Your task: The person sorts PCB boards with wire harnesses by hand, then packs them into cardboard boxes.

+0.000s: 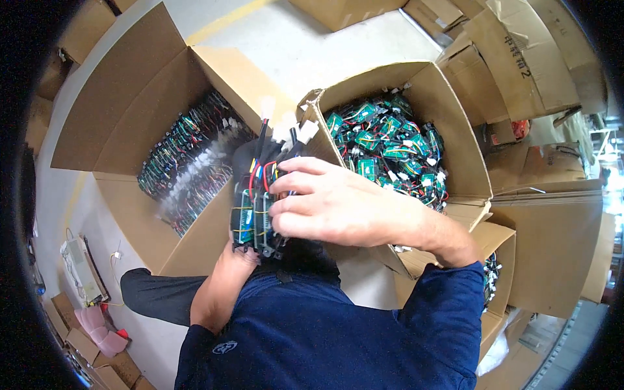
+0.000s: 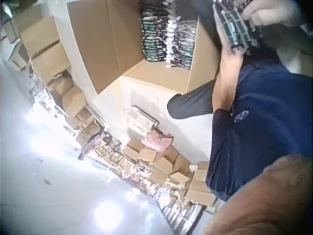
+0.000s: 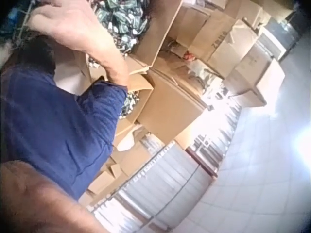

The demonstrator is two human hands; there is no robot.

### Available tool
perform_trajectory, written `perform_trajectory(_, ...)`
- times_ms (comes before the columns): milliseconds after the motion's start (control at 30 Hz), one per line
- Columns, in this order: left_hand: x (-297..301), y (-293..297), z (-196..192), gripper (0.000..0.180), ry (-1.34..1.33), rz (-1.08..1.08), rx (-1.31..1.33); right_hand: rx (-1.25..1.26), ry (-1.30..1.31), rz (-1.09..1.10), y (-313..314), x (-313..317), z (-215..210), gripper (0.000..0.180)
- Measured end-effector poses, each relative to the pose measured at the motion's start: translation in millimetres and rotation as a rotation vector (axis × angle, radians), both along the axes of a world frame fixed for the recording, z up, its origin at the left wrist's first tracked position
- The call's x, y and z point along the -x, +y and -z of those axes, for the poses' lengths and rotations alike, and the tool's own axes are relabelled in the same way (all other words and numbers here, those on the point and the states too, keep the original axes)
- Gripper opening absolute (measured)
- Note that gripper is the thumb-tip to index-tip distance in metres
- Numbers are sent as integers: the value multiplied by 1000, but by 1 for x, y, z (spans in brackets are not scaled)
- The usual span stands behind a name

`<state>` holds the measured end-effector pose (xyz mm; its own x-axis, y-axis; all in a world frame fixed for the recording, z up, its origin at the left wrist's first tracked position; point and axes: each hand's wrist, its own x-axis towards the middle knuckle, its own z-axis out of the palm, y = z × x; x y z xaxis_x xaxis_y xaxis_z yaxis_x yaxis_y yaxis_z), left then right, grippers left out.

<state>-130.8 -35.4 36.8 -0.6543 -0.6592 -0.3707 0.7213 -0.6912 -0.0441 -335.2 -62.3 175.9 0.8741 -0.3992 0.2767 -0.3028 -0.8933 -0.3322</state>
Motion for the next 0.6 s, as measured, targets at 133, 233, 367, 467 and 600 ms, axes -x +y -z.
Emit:
perform_trajectory(133,-19,8,39,48,-206,-217,176,123,-171,-60,-5,-29,15,16)
perform_trajectory(233,-54,18,48,56,-378,-78,296,202,-250,-31,8,-27,42,20)
perform_trajectory(367,-63,21,8,90,216,47,170,382,-258,513,-8,30,64,36)
perform_trajectory(467,-75,6,8,94,293,-116,283,183,-153,1188,-50,130,134,38)
perform_trajectory(600,-75,-12,11,84,274,-138,292,-156,632,1376,-65,180,239,48)
